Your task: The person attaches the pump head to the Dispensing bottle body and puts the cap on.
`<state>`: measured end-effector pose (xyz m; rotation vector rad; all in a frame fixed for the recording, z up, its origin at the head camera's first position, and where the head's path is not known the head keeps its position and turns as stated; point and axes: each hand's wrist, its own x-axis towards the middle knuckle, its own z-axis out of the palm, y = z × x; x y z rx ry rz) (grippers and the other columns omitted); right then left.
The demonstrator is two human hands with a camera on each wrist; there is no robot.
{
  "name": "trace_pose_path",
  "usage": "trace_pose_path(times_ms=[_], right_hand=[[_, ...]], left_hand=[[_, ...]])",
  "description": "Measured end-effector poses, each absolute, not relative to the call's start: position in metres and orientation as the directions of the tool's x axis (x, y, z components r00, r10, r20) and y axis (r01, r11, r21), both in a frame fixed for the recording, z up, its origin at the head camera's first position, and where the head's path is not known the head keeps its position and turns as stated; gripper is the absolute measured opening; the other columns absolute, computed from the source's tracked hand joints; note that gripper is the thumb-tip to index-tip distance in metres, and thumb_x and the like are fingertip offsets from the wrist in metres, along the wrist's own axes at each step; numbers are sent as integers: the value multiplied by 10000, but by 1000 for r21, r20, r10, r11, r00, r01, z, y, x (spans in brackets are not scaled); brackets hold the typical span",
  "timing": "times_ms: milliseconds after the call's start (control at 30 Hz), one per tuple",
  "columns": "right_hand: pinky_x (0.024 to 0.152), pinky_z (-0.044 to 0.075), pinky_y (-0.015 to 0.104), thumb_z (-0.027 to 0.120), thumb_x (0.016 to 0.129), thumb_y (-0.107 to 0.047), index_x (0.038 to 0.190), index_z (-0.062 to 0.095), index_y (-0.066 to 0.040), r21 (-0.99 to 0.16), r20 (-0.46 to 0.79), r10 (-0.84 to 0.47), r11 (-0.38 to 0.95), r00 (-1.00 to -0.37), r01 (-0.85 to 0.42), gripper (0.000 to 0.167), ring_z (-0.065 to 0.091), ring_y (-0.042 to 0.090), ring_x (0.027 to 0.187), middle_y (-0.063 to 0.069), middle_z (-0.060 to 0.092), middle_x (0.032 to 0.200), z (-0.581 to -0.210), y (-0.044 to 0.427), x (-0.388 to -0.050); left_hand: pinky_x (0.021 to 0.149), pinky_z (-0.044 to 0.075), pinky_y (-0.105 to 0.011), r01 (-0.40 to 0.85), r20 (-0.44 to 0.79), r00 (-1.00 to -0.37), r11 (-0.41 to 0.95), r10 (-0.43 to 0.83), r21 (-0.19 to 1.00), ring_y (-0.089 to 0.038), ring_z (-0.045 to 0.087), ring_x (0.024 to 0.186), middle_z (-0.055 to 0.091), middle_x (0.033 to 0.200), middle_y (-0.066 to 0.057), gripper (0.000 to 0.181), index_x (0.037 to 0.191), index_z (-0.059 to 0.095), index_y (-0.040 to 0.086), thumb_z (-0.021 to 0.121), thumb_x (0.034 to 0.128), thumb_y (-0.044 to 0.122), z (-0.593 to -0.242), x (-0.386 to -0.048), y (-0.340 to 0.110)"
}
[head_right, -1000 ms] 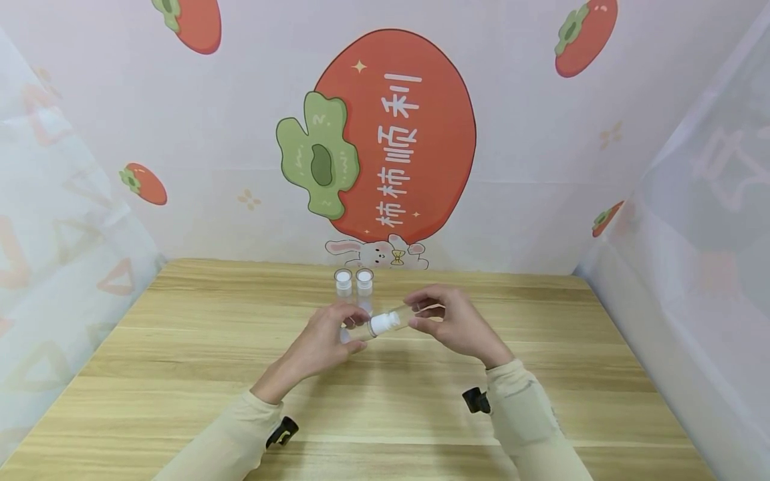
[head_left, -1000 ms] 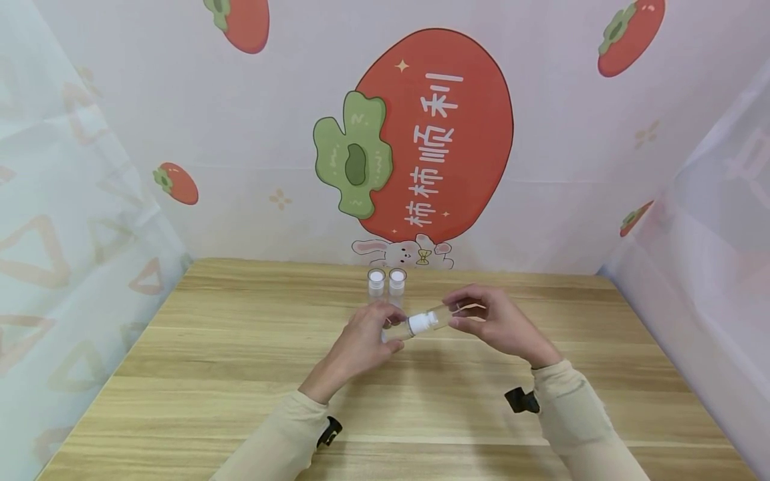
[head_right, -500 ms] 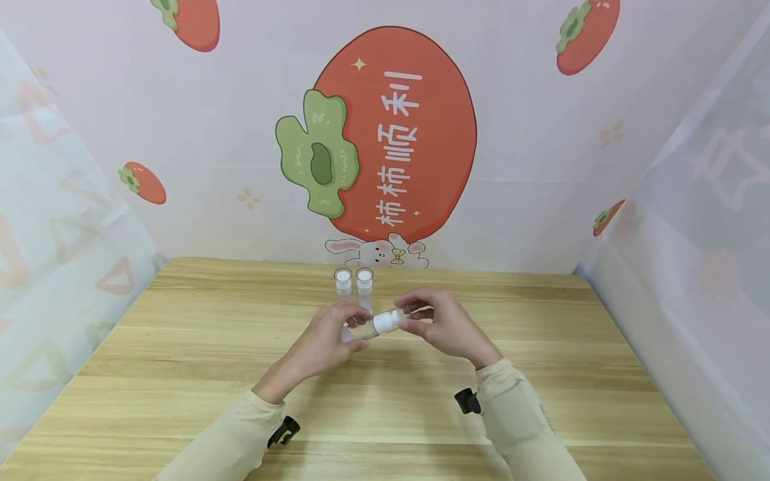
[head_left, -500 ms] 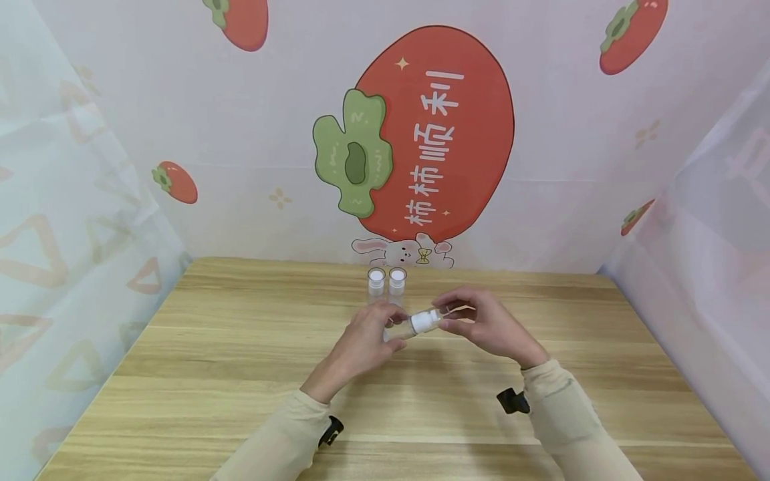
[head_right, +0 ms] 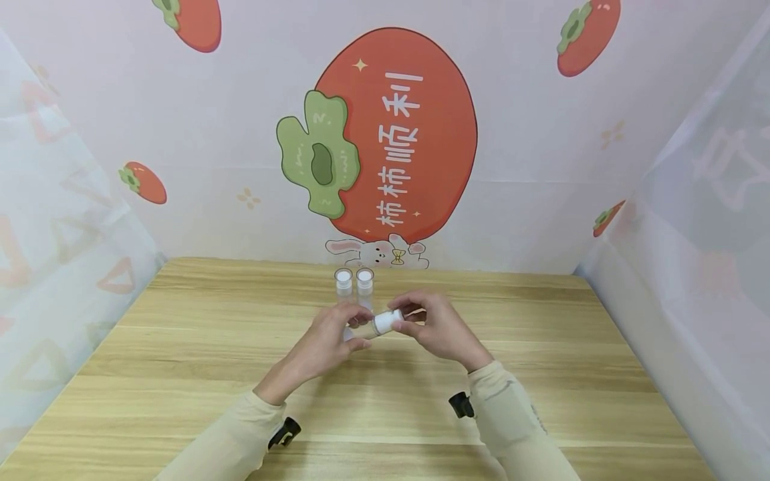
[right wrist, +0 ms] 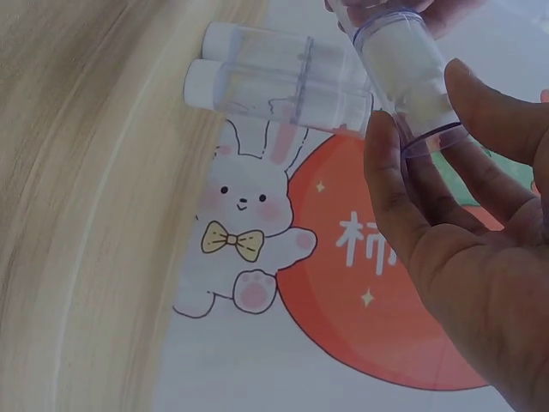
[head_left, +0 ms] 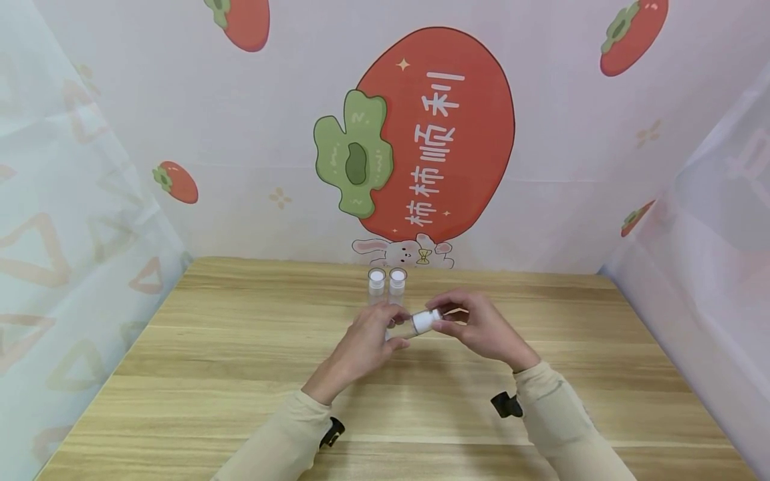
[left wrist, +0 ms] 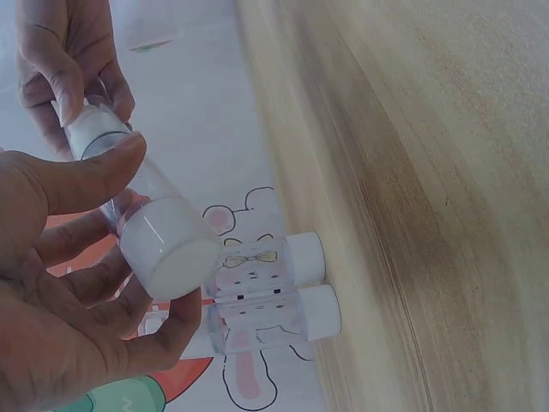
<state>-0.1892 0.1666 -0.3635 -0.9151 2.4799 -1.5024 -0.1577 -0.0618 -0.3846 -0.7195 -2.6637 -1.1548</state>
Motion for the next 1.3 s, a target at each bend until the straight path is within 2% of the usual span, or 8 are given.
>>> trace_pose_path(times_ms=[233, 667, 1300], right_hand=[[816, 583, 295, 749, 891, 17, 1104, 721, 3, -829, 203, -524, 358, -827, -430, 215, 662, 237, 935, 106, 704, 1070, -364, 164, -187], [807, 582, 324, 768, 871, 24, 1068, 739, -8, -801, 221, -481, 407, -848, -439, 202, 658, 199, 867, 85, 717, 1029, -360, 158, -183], [827, 582, 297, 749, 884, 36, 1093, 736, 10, -828, 196, -537, 358, -820, -432, 211, 670, 234, 924, 114, 721, 1067, -358, 164, -184]], left_hand=[[792, 552, -422, 484, 315, -873, 582, 371, 654, -299, 655, 923, 697, 1037, -106, 317, 1087, 704, 7, 843, 802, 18, -384, -157, -62], [813, 558, -420, 432, 257, -897, 596, 359, 677, -296, 652, 949, 709, 1042, -94, 318, 1100, 711, 12, 844, 814, 47, -379, -158, -60], [818, 567, -388, 471, 300, -878, 554, 373, 687, -244, 669, 910, 709, 1014, -98, 311, 1058, 722, 15, 865, 783, 36, -378, -157, -60]])
